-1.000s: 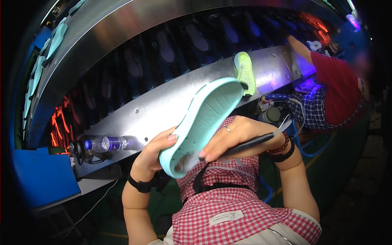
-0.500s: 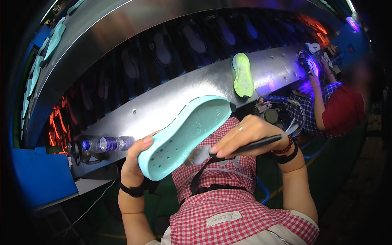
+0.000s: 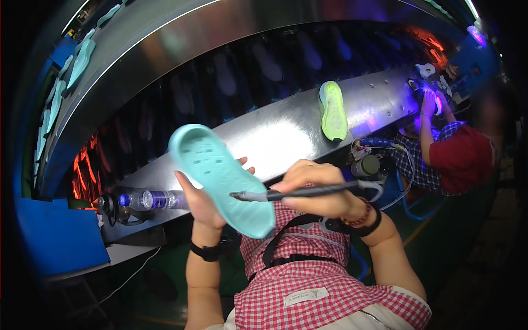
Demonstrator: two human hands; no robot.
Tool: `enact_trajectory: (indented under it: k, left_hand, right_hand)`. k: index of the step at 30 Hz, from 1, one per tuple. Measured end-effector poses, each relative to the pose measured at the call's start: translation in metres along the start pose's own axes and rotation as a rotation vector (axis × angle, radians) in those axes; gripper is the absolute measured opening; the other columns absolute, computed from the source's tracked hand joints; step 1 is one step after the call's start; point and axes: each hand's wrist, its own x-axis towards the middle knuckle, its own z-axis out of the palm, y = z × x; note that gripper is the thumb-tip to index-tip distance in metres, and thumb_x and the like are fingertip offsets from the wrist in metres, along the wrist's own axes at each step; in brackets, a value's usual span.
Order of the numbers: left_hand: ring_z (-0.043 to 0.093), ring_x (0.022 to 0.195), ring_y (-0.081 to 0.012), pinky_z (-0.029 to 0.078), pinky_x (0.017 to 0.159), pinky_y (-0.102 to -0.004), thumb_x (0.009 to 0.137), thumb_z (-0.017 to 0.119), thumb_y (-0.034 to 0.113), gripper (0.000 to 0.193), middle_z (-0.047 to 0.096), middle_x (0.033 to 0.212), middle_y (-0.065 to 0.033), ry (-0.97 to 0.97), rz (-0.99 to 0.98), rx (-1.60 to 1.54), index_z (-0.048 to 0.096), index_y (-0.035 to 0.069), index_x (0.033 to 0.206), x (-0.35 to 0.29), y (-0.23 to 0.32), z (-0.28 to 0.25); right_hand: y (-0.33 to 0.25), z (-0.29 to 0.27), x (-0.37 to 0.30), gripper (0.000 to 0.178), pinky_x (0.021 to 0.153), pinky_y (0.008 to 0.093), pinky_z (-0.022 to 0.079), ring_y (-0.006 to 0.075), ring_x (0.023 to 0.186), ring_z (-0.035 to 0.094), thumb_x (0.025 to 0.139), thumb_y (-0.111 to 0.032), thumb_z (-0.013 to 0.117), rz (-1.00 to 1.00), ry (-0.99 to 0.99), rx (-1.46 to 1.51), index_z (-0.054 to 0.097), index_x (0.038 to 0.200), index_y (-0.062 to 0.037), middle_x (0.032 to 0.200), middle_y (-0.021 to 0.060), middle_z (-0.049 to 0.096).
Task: Applying adhesive or primer to the interior of shoe soles using a brush on an assembly line.
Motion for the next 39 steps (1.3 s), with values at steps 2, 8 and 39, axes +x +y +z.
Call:
enact_trajectory:
  k: [2,8,39]
  left_hand:
    - [0.047,0.107,-0.0379,0.038,0.091,-0.0529,0.083,0.019,0.068,0.077,0.047,0.12,-0.0185,0.265,-0.102,0.004,0.03,0.01,0.133,-0.005,-0.014,-0.005]
    - [0.053,0.098,-0.0327,0.041,0.09,-0.0468,0.081,0.017,0.071,0.08,0.054,0.11,-0.0167,0.561,0.052,0.056,0.04,0.007,0.124,0.0,-0.032,-0.004]
    - [0.049,0.101,-0.0301,0.036,0.094,-0.0497,0.073,0.018,0.079,0.091,0.049,0.109,-0.0152,0.326,0.471,0.235,0.035,0.007,0.127,0.0,0.007,0.027]
  right_hand:
    - [0.018,0.007,0.0,0.02,0.065,0.0227,0.045,0.0107,0.072,0.056,0.071,-0.007,0.068,0.278,0.031,0.085,0.066,0.09,-0.0009,0.079,0.0059,0.061]
    - [0.021,0.026,0.009,0.021,0.061,0.0295,0.046,0.0217,0.068,0.059,0.065,-0.005,0.068,-0.142,0.072,-0.213,0.065,0.086,-0.0037,0.072,0.0089,0.061]
    - [-0.004,0.005,-0.002,0.019,0.071,0.028,0.047,0.0175,0.079,0.059,0.07,-0.001,0.068,0.021,-0.2,0.085,0.066,0.089,-0.0019,0.085,0.0085,0.065]
